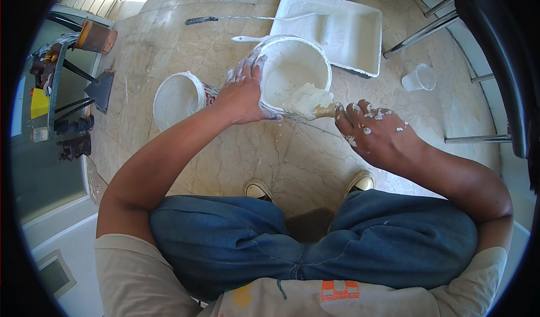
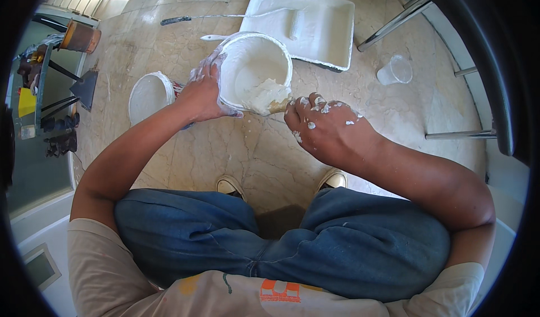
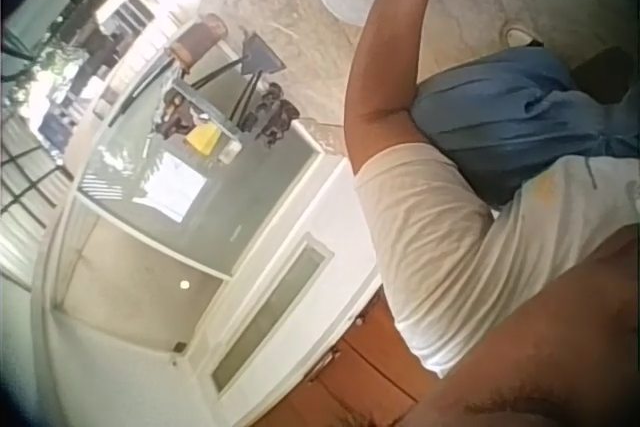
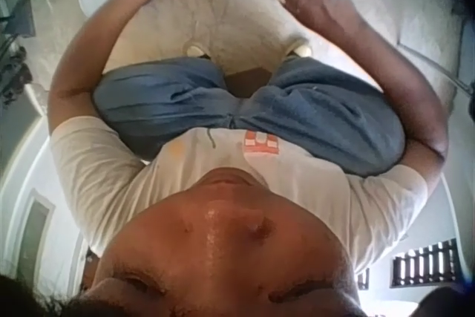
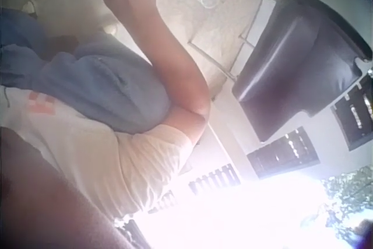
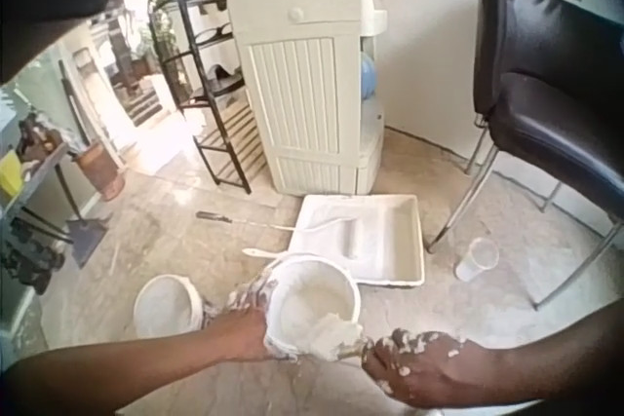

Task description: The recorder is preparing and mixing white paint in buckets on the floor.

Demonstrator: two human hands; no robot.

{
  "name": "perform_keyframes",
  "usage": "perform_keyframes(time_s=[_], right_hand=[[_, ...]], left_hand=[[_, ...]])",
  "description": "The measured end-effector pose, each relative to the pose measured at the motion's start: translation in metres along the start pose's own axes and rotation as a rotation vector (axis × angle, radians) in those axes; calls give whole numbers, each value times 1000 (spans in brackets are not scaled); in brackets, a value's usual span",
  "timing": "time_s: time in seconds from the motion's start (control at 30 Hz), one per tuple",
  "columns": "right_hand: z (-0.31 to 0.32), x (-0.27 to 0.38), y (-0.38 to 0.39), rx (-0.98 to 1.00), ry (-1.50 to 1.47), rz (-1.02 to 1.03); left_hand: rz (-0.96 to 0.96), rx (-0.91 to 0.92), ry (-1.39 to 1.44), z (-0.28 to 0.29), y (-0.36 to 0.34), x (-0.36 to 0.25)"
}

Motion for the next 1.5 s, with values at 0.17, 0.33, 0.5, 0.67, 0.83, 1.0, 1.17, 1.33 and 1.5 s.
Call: perform_keyframes(time_s=[0.17,0.33,0.5,0.67,0.83,1.0,1.17,1.33,1.5], right_hand=[[15,8,6,8,93,63],[41,-9,5,122,-33,-57],[62,-54,8,78,-37,-305],[49,-68,-20,-5,38,-299],[-17,-62,-64,117,13,-208],[-79,-48,-75,316,-39,-79],[-77,-56,-51,373,27,-32],[-24,-81,-16,252,-249,-354],[-22,-119,5,35,-1932,-536]], left_hand=[[0,-26,65,-4,-3,2],[-30,-53,80,-4,-2,6],[-39,-61,139,-7,-1,3],[-18,-99,197,-13,7,-23],[-92,-167,229,-21,14,-37],[-208,-155,291,-23,18,-58],[-260,-140,345,-26,18,-67],[-280,-158,395,-20,11,-79],[-276,-186,469,-30,11,-107]])
Point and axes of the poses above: each hand's wrist, its own y-axis away from the middle knuckle, its own z-axis out of the back of the hand, x = y × z, the point moved 7 cm from there along -y, towards the middle knuckle, and after that the axes turned 6 degrees about y, right-handed, at the moved point
